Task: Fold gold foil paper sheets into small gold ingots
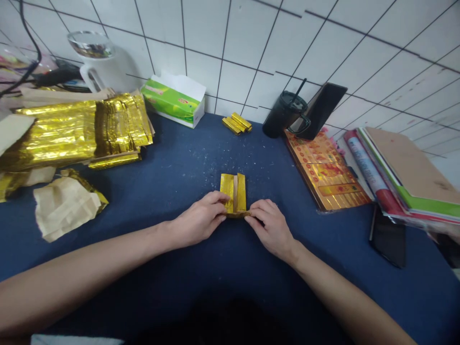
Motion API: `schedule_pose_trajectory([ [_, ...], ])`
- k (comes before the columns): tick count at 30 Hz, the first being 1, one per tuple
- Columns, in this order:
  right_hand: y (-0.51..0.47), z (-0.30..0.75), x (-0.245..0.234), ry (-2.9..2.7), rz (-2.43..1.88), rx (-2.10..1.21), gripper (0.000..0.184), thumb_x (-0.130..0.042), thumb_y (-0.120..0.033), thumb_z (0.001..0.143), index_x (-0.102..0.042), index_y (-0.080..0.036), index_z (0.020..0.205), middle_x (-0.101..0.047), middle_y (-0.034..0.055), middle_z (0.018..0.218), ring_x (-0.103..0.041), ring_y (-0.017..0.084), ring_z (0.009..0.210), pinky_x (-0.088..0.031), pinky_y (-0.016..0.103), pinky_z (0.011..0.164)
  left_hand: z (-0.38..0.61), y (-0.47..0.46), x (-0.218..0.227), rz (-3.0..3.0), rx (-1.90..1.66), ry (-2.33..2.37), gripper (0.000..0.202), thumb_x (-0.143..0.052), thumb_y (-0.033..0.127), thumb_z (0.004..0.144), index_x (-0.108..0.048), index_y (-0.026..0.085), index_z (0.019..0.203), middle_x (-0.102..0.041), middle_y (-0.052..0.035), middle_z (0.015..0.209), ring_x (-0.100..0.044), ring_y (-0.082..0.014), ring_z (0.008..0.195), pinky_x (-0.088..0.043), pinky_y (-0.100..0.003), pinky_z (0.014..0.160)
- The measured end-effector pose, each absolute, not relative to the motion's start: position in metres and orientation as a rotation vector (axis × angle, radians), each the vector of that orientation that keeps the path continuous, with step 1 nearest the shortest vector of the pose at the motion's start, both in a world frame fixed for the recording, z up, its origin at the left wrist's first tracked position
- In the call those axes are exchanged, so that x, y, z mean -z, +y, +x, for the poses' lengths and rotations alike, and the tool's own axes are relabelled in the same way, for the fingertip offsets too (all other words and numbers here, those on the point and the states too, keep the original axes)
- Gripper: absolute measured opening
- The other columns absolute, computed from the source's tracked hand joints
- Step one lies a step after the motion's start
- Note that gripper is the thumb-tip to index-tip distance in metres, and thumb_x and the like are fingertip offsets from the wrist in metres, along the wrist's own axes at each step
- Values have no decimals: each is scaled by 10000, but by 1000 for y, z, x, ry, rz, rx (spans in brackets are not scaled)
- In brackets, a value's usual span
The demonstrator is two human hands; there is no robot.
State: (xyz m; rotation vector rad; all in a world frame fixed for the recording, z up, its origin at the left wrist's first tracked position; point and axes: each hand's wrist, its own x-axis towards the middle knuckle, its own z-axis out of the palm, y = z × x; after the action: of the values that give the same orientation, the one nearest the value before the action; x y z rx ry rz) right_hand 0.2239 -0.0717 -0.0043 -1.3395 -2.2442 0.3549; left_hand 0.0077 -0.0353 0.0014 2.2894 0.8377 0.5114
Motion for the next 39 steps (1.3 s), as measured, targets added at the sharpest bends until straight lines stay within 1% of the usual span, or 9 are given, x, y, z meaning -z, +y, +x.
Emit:
schedule_pose_trajectory([
  [3, -70, 222, 4, -2263, -1403, -323, 215, -454, -221, 877, -568, -181, 698, -574, 35, 749, -476, 160, 709, -387, 332, 691, 11, -36, -4, 2309, -509, 907, 146, -448, 141, 848, -584, 137, 798, -501, -90, 1095, -502, -190, 1016, -459, -341, 892],
  [7, -68, 219, 5, -2295, -1482, -274, 250, -433, -241, 887, -522, -183, 660, -552, 20, 697, -467, 156, 676, -358, 323, 678, 14, -35, -6, 2412, -450, 997, 145, -450, 145, 847, -585, 132, 795, -548, -75, 928, -485, -196, 891, -450, -371, 826],
  [10, -68, 218, 5, -2304, -1532, -241, 264, -425, -258, 890, -504, -185, 650, -534, 10, 663, -469, 154, 652, -345, 317, 670, 15, -34, -7, 2460, -389, 1042, 154, -440, 155, 850, -573, 135, 777, -545, -65, 851, -462, -195, 828, -436, -365, 775],
  [18, -68, 213, 7, -2279, -1588, -157, 274, -420, -268, 886, -496, -192, 634, -532, 3, 628, -493, 153, 623, -342, 311, 670, 16, -33, -11, 2483, -312, 1119, 181, -423, 190, 866, -560, 150, 755, -549, -44, 798, -462, -186, 776, -390, -329, 700],
  [23, -69, 212, 7, -2255, -1613, -125, 250, -439, -266, 870, -500, -198, 638, -546, 5, 632, -504, 159, 624, -344, 311, 662, 16, -32, -10, 2476, -325, 1154, 175, -444, 214, 867, -574, 154, 767, -559, -39, 776, -474, -189, 769, -381, -325, 689],
  [29, -69, 211, 7, -2239, -1636, -140, 227, -483, -266, 852, -515, -195, 639, -564, -2, 627, -516, 154, 617, -347, 312, 678, 17, -34, -10, 2539, -290, 1242, 199, -453, 232, 859, -571, 149, 720, -562, -46, 758, -482, -194, 754, -365, -323, 667],
  [35, -67, 212, 8, -2285, -1652, -101, 270, -436, -254, 872, -517, -191, 621, -560, 3, 617, -518, 152, 605, -348, 311, 674, 16, -33, -9, 2587, -263, 1240, 223, -459, 259, 864, -579, 150, 711, -564, -38, 737, -486, -194, 738, -350, -325, 659],
  [39, -66, 212, 7, -2314, -1637, -78, 284, -415, -253, 878, -505, -192, 615, -556, 7, 614, -510, 149, 596, -351, 307, 661, 14, -31, -9, 2590, -278, 1196, 234, -496, 319, 853, -580, 153, 710, -567, -34, 736, -489, -191, 742, -351, -317, 661],
])
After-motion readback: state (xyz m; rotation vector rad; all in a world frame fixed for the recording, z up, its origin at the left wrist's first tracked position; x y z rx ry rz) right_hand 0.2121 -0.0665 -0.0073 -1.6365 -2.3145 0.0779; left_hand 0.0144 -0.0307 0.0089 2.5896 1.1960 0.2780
